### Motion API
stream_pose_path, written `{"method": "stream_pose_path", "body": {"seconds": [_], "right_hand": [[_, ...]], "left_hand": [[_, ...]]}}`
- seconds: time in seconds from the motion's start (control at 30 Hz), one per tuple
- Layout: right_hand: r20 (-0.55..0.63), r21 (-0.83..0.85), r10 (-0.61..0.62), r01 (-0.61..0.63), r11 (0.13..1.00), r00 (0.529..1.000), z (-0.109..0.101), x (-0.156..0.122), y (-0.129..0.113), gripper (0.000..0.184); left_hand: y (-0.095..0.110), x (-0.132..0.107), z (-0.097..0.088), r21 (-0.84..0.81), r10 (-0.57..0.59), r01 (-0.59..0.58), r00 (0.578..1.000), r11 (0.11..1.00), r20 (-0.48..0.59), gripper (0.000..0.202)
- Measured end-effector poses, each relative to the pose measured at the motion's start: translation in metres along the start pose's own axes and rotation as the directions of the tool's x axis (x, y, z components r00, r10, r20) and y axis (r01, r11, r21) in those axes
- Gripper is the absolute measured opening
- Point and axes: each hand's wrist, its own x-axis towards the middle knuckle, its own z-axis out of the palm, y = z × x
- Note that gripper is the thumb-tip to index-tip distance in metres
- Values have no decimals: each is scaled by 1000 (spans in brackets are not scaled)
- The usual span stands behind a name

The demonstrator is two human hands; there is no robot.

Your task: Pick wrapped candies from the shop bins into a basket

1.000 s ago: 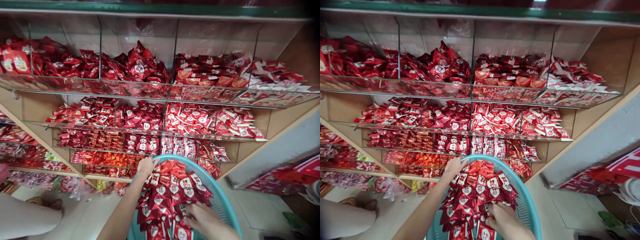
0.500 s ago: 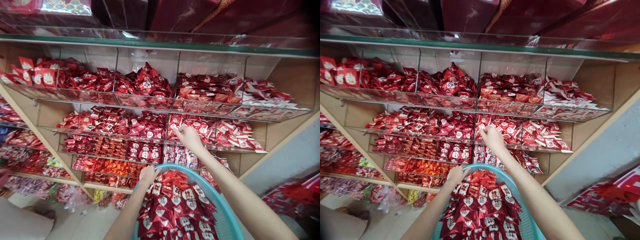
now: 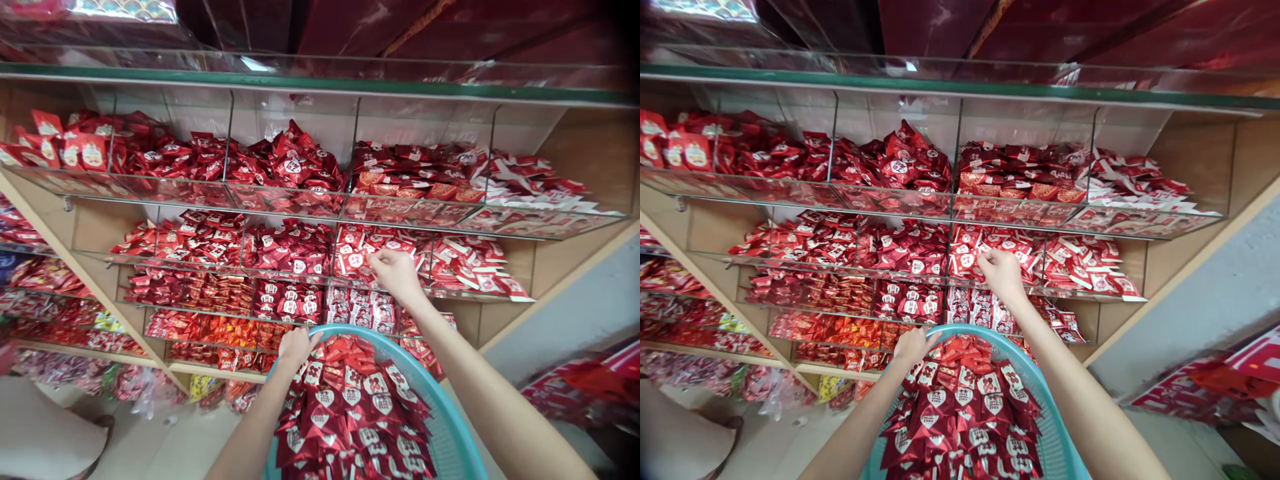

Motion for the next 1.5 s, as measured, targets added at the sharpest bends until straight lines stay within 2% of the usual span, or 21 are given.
{"method": "stream_pose_path", "body": {"seconds": [0.1, 0.17, 0.2, 0.3, 0.37, 0.47, 0.57, 0.63, 0.7, 0.83, 0.97, 1.03, 1.17, 1.3, 1.4, 1.5], "right_hand": [[22, 261, 59, -63, 963, 998, -14, -41, 8, 26], [126, 361, 123, -161, 919, 984, -16, -79, 17, 22], [204, 379, 159, -228, 897, 966, -15, -99, 22, 21], [431, 363, 247, -418, 833, 868, -8, -158, 43, 18], [504, 338, 286, -491, 803, 815, -3, -191, 57, 15], [587, 278, 323, -560, 780, 742, -1, -225, 72, 11], [688, 172, 337, -595, 785, 643, -2, -247, 78, 7], [727, 100, 345, -589, 802, 594, -1, -257, 79, 5], [742, 26, 359, -559, 829, 567, 3, -264, 78, 7], [751, -73, 371, -489, 869, 547, 13, -273, 78, 16], [778, -204, 407, -422, 884, 478, 17, -277, 81, 20], [746, -299, 439, -336, 893, 501, 16, -274, 82, 18], [659, -346, 391, -203, 916, 642, 6, -249, 72, 7], [567, -220, 261, -162, 962, 781, -9, -196, 54, 20], [391, -83, 186, -166, 983, 901, -15, -155, 46, 27], [214, 9, 129, -134, 991, 968, -17, -124, 43, 26]], "left_hand": [[1, 0, -1, 4, -6, 6, 1000, 1000, 17, 76], [2, 0, -2, 12, -11, 11, 999, 1000, 41, 76], [2, 0, -3, 14, -10, 10, 999, 1000, 50, 76], [4, -1, -4, 29, -4, 2, 998, 1000, 61, 76], [4, -1, -5, 34, -7, 5, 998, 999, 63, 78], [5, -1, -5, 44, -6, 3, 997, 999, 73, 81], [5, -1, -6, 61, 2, -8, 995, 998, 98, 80], [6, -1, -6, 67, -5, -2, 994, 998, 111, 79], [6, -1, -7, 63, -13, 6, 993, 998, 115, 79], [6, -1, -6, 53, -7, 2, 995, 999, 96, 81], [5, -2, -4, 34, 0, -3, 998, 999, 65, 80], [5, -2, -5, 23, -3, 2, 999, 1000, 55, 79], [4, -2, -6, 8, -19, 18, 998, 1000, 60, 76], [2, -1, -3, 2, -8, 8, 999, 1000, 41, 75], [1, -1, -2, 5, -9, 9, 999, 1000, 36, 74], [0, -1, -2, 9, -8, 8, 1000, 1000, 27, 73]]}}
